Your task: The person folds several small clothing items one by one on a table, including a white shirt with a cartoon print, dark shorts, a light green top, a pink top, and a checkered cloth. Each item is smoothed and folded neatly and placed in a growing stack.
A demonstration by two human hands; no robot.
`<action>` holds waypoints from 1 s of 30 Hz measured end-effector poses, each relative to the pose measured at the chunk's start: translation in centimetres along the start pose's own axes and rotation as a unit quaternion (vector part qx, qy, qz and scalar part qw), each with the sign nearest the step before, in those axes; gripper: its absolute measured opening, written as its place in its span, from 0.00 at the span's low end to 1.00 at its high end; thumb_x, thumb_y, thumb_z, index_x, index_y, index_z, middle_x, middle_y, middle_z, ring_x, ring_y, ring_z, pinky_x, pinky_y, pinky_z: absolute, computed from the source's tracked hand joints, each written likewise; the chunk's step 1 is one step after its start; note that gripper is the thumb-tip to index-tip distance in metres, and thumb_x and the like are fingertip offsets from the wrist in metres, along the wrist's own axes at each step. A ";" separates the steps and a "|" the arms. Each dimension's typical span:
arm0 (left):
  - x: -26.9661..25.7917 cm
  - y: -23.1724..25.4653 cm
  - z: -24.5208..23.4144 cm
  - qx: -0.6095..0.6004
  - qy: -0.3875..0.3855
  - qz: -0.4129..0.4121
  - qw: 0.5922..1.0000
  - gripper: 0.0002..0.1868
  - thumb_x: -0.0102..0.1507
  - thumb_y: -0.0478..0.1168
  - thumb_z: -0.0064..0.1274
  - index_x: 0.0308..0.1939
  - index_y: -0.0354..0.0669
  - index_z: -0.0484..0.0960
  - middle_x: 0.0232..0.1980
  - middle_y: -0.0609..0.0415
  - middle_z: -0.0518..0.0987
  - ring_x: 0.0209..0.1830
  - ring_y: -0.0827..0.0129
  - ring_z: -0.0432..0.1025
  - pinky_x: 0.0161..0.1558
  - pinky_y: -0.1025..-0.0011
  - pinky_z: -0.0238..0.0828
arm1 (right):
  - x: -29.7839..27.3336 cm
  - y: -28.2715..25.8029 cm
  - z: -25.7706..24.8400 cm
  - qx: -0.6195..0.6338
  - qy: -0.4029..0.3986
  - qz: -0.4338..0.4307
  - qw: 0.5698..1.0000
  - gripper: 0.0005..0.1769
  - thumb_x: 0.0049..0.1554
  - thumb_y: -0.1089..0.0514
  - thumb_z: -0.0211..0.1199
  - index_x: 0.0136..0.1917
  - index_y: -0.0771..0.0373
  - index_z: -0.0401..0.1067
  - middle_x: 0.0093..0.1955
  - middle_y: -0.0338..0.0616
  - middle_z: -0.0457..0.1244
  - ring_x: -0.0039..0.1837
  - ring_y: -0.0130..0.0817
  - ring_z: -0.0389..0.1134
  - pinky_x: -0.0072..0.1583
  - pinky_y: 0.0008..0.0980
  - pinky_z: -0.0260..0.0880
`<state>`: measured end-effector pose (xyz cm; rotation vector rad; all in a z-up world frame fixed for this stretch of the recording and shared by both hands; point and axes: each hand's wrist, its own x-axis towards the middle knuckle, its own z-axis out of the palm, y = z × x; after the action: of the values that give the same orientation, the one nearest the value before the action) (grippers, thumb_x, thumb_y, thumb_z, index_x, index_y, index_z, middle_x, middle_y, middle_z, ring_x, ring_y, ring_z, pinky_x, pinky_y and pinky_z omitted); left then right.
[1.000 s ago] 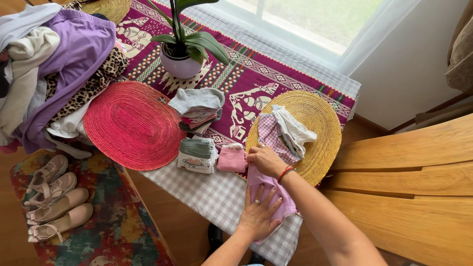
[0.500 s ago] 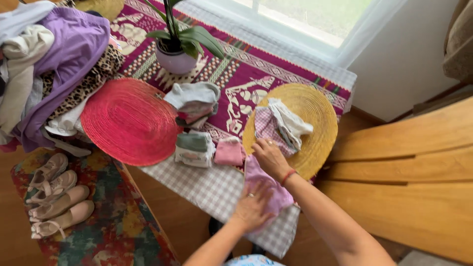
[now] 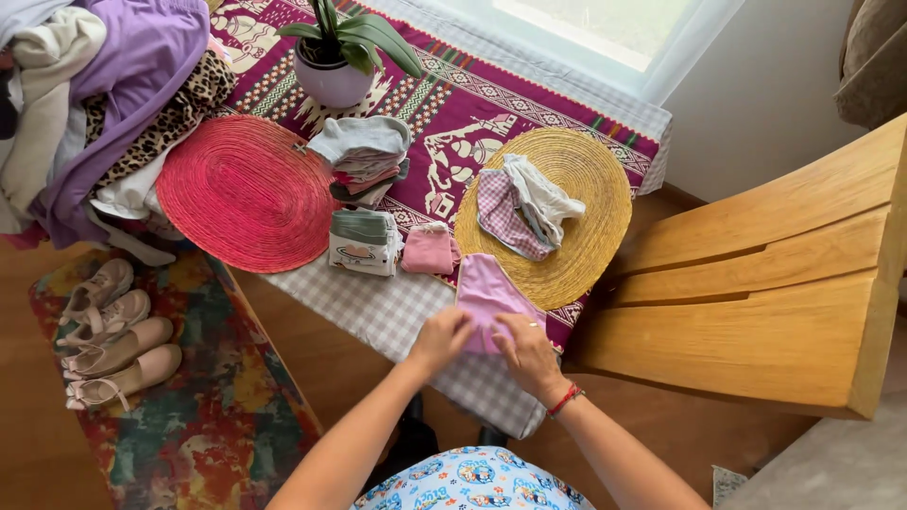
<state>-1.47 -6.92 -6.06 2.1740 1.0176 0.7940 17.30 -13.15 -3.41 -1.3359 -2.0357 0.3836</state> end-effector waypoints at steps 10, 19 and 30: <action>6.0 -1.4 0.8 0.070 -0.031 -0.081 0.994 0.11 0.52 0.42 0.53 0.39 0.53 0.76 0.40 0.53 0.77 0.43 0.56 0.71 0.42 0.62 0.68 | 1.7 -5.7 1.1 -0.221 -0.102 -0.059 0.968 0.37 0.41 0.50 0.60 0.58 0.75 0.57 0.61 0.64 0.50 0.66 0.55 0.49 0.65 0.43 0.46; 12.0 -6.1 3.2 0.319 -0.016 -0.001 0.948 0.17 0.51 0.41 0.44 0.45 0.55 0.69 0.38 0.59 0.74 0.44 0.66 0.68 0.48 0.67 0.55 | 1.8 -5.7 2.0 -0.224 -0.177 0.062 0.957 0.50 0.41 0.35 0.61 0.65 0.69 0.49 0.69 0.63 0.39 0.71 0.59 0.35 0.66 0.49 0.36; 3.9 3.1 -4.9 0.100 -0.237 0.105 0.961 0.10 0.50 0.45 0.46 0.30 0.45 0.74 0.31 0.45 0.73 0.33 0.49 0.71 0.34 0.58 0.67 | -0.2 -1.4 3.0 -0.172 -0.056 -0.024 0.983 0.17 0.32 0.53 0.58 0.36 0.63 0.68 0.39 0.47 0.58 0.46 0.48 0.60 0.48 0.45 0.60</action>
<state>-1.55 -4.06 0.38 2.5071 0.6505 0.2333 14.32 -13.59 -4.90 -1.4906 -2.3006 0.0877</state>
